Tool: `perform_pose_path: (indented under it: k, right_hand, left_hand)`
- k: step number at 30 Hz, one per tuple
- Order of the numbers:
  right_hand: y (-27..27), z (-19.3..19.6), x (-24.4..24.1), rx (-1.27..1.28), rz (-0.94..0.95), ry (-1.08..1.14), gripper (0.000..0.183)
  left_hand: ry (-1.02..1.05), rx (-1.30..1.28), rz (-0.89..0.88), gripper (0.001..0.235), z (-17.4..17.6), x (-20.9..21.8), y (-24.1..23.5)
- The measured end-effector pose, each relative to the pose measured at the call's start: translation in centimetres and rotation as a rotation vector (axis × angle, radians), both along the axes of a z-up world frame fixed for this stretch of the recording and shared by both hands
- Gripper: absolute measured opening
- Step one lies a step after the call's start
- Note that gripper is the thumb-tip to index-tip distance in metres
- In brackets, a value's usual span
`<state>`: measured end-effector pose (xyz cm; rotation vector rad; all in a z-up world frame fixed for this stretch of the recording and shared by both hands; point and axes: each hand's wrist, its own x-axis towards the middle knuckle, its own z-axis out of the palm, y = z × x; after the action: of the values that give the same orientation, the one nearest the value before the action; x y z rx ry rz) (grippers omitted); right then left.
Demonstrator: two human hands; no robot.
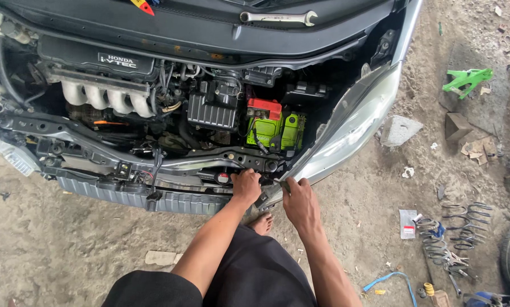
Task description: The person uses a screwdriver to remove screws from the front of a car with the hood open. They work on the area near the headlights and the engine bay, unscrewing fasteners to detach parts of the front assembly.
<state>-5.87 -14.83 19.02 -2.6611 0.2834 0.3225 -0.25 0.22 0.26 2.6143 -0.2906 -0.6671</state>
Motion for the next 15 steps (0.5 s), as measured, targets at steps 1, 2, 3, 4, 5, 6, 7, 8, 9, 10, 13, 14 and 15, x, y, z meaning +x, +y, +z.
perform_pose_path:
  k: [1, 2, 3, 4, 5, 6, 7, 8, 9, 10, 13, 14, 15]
  right_hand:
    - [-0.2, -0.2, -0.1, 0.002, 0.006, 0.003, 0.029]
    - [-0.4, -0.5, -0.1, 0.018, 0.0, -0.01, 0.029]
    - [-0.5, -0.8, -0.1, 0.035, -0.007, -0.024, 0.029]
    - [-0.5, -0.7, 0.0, 0.037, -0.001, -0.022, 0.029]
    - [-0.4, -0.7, 0.0, 0.035, 0.008, -0.038, 0.028]
    - [-0.5, -0.6, 0.0, 0.031, 0.014, -0.056, 0.027]
    - [-0.2, -0.7, 0.0, 0.03, 0.017, -0.055, 0.027]
    - [0.0, -0.8, 0.0, -0.08, 0.05, 0.012, 0.032]
    - [0.2, -0.8, 0.1, -0.191, 0.082, 0.078, 0.041]
    - [0.8, 0.2, 0.3, -0.193, 0.083, 0.078, 0.041]
    - [2.4, 3.5, 1.6, -0.218, 0.085, 0.182, 0.049]
    - [2.9, 4.8, 1.9, -0.159, 0.053, 0.196, 0.042]
    - [3.4, 6.0, 2.2, -0.1, 0.021, 0.209, 0.035]
  left_hand:
    - [0.003, 0.002, 0.006, 0.027, -0.9, -0.2, 0.2]
    - [0.001, 0.021, 0.013, 0.027, -1.8, -0.3, 0.3]
    - [-0.002, 0.041, 0.021, 0.028, -2.7, -0.3, 0.4]
    - [0.001, 0.042, 0.027, 0.028, -2.4, -0.5, 0.6]
    - [0.014, 0.037, 0.04, 0.028, -2.1, -0.6, 0.7]
    - [0.026, 0.029, 0.051, 0.028, -1.8, -0.7, 0.6]
    - [0.027, 0.028, 0.053, 0.028, -1.5, -1.0, 0.4]
    - [-0.016, -0.011, 0.044, 0.032, -1.3, -1.0, 0.2]
    - [-0.06, -0.049, 0.034, 0.037, -0.9, -1.1, 0.0]
    - [-0.06, -0.051, 0.035, 0.037, -0.4, -1.3, -0.5]
    - [-0.152, -0.181, -0.004, 0.038, 0.8, -1.2, -2.0]
    - [-0.189, -0.224, 0.033, 0.029, 0.9, -1.4, -2.5]
    - [-0.226, -0.266, 0.071, 0.022, 1.0, -1.6, -2.9]
